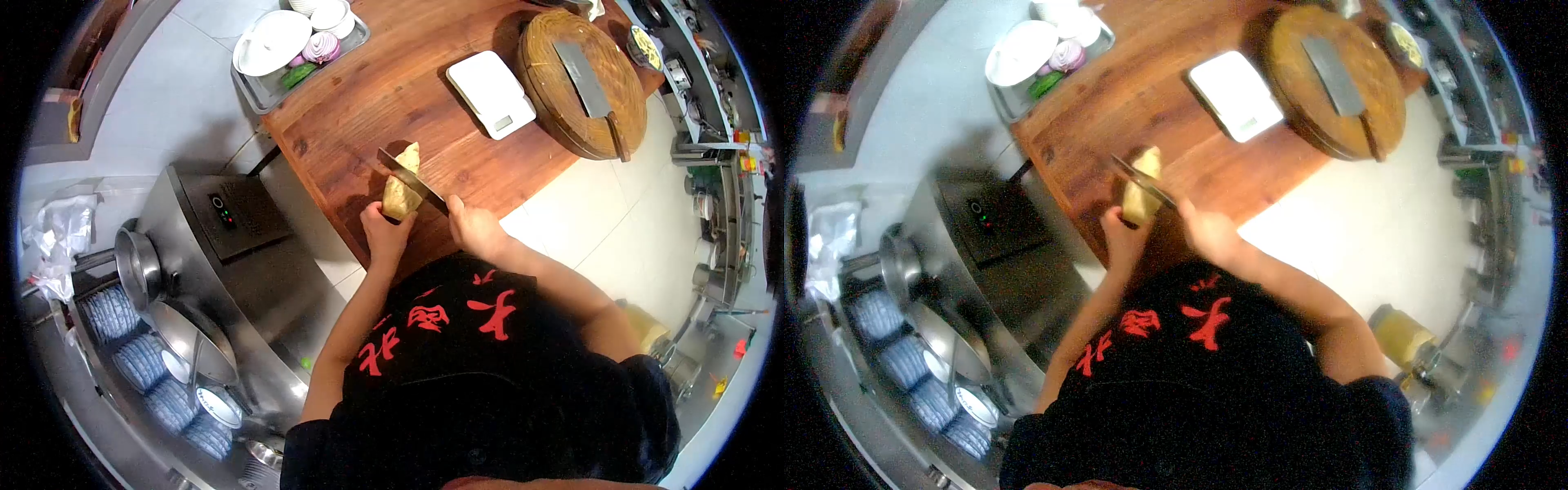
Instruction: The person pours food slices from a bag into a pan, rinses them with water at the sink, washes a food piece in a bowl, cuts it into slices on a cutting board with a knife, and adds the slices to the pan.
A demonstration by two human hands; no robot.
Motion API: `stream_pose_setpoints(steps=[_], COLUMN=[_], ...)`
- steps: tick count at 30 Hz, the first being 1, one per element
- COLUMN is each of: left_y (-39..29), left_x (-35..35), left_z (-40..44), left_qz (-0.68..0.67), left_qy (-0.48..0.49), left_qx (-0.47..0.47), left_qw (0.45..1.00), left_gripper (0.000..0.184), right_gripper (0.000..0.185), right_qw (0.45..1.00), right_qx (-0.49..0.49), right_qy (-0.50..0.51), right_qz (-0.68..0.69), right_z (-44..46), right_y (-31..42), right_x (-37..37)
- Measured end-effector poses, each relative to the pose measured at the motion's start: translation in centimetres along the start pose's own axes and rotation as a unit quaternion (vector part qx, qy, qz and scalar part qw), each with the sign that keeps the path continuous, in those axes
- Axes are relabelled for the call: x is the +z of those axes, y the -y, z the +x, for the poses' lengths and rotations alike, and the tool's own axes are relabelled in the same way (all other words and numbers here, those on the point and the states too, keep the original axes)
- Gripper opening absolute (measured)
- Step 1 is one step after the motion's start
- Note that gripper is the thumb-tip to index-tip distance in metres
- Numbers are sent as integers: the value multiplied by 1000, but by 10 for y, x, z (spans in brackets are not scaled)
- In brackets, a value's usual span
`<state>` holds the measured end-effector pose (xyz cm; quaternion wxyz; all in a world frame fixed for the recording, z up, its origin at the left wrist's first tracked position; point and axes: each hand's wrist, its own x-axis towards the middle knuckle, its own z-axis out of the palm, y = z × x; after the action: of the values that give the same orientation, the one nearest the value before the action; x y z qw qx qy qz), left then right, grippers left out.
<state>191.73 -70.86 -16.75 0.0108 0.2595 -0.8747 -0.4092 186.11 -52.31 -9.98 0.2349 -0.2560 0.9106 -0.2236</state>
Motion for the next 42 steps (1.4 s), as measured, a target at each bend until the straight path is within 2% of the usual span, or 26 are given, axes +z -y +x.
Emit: stream_pose_setpoints(steps=[4, 8, 10, 12, 18, 21, 24, 28, 32, 35, 38, 42], left_y=[1, 15, 15, 7, -12, -44, -70, -77, -60, -59, -55, -49], left_x=[-5, -22, -32, -42, -79, -104, -111, -89, -64, -60, -54, -45], left_z=[-6, 0, 5, 15, 43, 57, 72, 92, 107, 112, 122, 132], left_qz=[-74, -28, 11, -22, 1, 85, 192, 236, 232, 233, 234, 203], left_qy=[-25, -85, -114, -149, -131, 3, 155, 265, 279, 311, 329, 322], left_qx=[-13, 177, 273, 313, 356, 430, 514, 565, 580, 555, 561, 586], left_qw=[997, 980, 955, 938, 925, 899, 821, 745, 729, 735, 723, 716], left_gripper=[51, 40, 35, 32, 32, 40, 49, 42, 30, 18, 22, 17], right_gripper=[23, 33, 28, 28, 32, 30, 26, 25, 26, 24, 21, 19], right_qw=[998, 992, 993, 993, 991, 988, 985, 986, 982, 989, 993, 991], right_qx=[-36, -46, -26, -18, -37, -3, 23, 25, 85, 19, 13, 9], right_qy=[38, 64, 92, 107, 101, 131, 154, 153, 167, 128, 104, 131], right_qz=[-16, -96, -65, -51, -74, -79, -78, -62, 13, -68, -57, -6], right_z=[-9, -14, -14, -16, -12, -6, -2, 0, 5, 6, 9, 21], right_y=[10, 16, 17, 20, 25, 38, 47, 47, 55, 36, 34, 31], right_x=[-10, -8, -7, -9, -8, -16, -18, -16, -29, 4, 7, -5])
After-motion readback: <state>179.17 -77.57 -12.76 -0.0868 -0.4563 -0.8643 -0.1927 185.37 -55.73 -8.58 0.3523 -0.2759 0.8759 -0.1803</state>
